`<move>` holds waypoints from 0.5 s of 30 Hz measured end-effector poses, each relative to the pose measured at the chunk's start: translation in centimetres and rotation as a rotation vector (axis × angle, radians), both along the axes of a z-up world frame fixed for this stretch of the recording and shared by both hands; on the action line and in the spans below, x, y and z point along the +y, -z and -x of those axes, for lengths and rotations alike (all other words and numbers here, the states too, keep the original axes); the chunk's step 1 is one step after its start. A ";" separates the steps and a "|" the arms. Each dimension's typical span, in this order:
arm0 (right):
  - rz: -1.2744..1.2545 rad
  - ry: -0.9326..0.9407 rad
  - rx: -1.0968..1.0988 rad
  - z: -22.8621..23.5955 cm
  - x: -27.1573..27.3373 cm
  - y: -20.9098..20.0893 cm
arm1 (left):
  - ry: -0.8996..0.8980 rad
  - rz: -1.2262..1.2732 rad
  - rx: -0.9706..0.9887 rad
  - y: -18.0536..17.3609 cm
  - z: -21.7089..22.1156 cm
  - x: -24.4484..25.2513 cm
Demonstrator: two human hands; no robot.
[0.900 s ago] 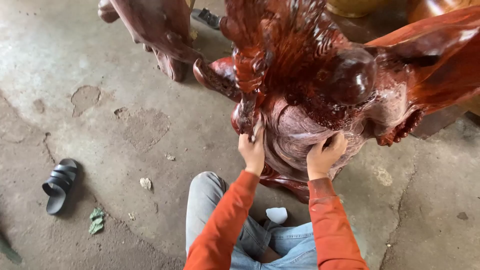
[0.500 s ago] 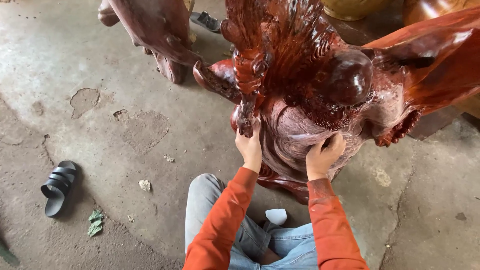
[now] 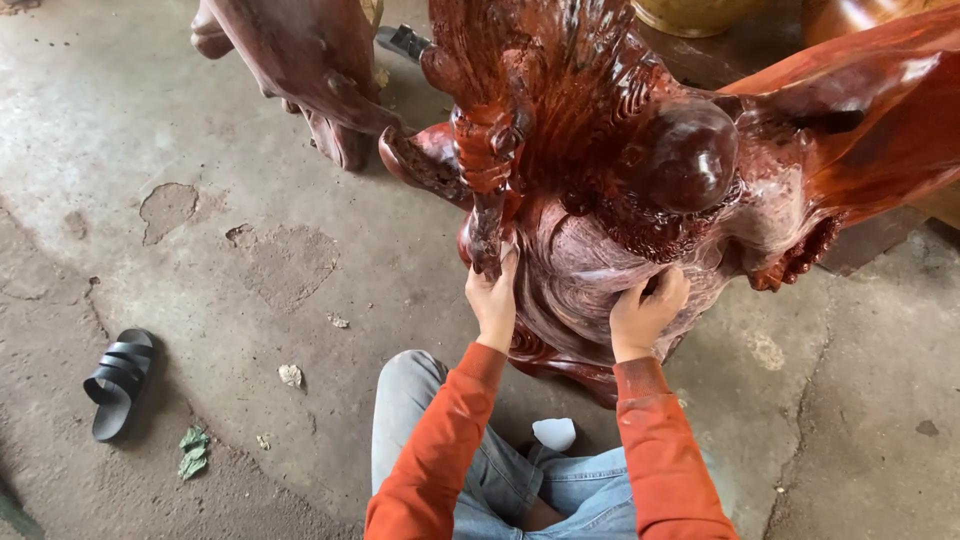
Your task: Hand-sanding a large wooden sculpture to smooth the surface and prepare it for finishing.
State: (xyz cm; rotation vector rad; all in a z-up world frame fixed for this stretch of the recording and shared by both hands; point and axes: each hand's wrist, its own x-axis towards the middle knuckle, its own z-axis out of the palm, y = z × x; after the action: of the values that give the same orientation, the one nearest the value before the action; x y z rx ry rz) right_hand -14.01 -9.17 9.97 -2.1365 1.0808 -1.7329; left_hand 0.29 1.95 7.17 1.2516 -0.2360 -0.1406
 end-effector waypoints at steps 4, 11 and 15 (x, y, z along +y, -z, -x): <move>0.039 0.014 0.020 0.2 -0.2 0.1 | -0.030 -0.059 -0.006 2.1 1.4 2.4; 0.074 0.020 0.024 0.3 -0.7 1.0 | -0.052 -0.116 0.052 2.2 1.1 2.0; 0.091 0.032 0.034 0.2 -1.5 2.5 | -0.091 -0.008 0.046 -3.1 0.5 0.2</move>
State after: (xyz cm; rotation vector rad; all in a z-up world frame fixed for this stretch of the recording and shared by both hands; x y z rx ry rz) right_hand -14.23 -10.71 7.47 -2.2211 1.0705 -1.7997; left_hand -0.24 2.11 10.23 1.2637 -0.1385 -0.0921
